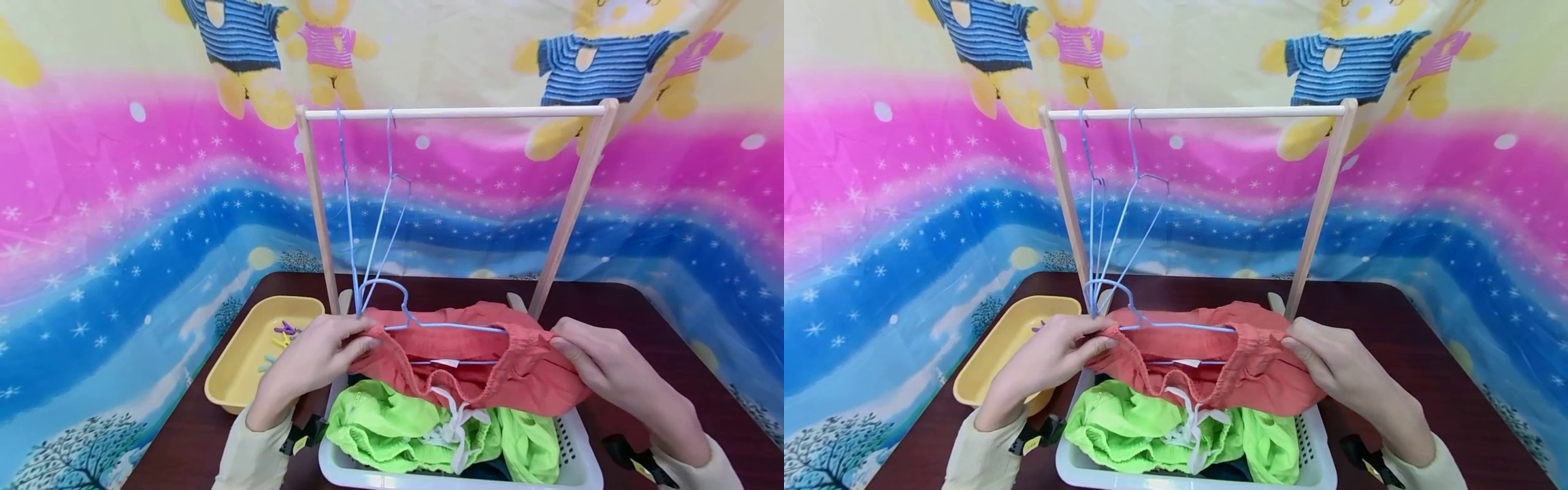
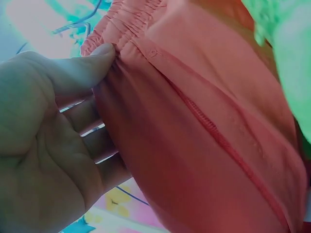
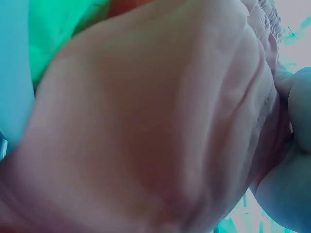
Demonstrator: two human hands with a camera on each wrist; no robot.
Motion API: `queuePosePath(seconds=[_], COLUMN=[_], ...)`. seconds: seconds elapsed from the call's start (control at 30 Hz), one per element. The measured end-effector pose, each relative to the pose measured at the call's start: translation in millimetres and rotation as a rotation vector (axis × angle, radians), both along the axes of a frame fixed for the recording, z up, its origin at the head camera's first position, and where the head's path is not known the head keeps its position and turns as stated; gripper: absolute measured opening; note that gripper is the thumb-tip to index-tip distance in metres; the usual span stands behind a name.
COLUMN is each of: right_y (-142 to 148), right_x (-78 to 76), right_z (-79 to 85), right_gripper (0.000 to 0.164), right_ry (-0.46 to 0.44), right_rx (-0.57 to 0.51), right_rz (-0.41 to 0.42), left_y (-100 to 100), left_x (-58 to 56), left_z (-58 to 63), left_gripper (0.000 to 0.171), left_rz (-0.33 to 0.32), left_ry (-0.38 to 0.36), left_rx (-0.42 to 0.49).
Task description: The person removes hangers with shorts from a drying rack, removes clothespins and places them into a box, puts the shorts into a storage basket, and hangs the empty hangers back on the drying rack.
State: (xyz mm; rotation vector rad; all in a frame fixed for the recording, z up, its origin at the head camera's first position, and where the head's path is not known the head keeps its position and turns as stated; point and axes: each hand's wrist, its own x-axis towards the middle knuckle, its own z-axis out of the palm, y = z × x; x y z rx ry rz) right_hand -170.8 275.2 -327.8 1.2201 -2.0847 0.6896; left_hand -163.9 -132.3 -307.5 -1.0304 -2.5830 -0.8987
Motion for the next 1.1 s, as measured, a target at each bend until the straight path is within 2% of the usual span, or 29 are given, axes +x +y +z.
queuePosePath(seconds=[0.27, 0.53, 0.7, 0.77, 0.97, 1.1], right_y=[-5, 0, 10, 15, 34, 45], right_x=[-0.8, 0.4, 0.9, 1.0, 3.8, 4.8], right_z=[-3.2, 1.5, 7.5, 8.9, 11.7, 14.0], right_gripper=[0.017, 0.009, 0.014, 0.017, 0.03, 0.011], right_ry=[-0.039, 0.004, 0.027, 0.038, 0.05, 0.041], right_rx=[0.02, 0.008, -0.023, -0.025, 0.026, 0.047], right_rz=[0.021, 0.01, 0.012, -0.009, -0.166, -0.227], left_y=[4, -1, -11, -15, -23, -28], left_x=[7.5, 6.2, 5.5, 5.3, 3.9, 4.4], left_z=[1.0, 0.7, 0.7, 1.0, 2.4, 3.6], left_gripper=[0.01, 0.011, 0.015, 0.017, 0.018, 0.019], left_rz=[-0.097, -0.129, -0.128, -0.118, -0.088, -0.065], left_ry=[0.094, 0.101, 0.138, 0.144, 0.125, 0.138], left_rx=[-0.01, -0.006, 0.006, 0.011, 0.034, 0.056])
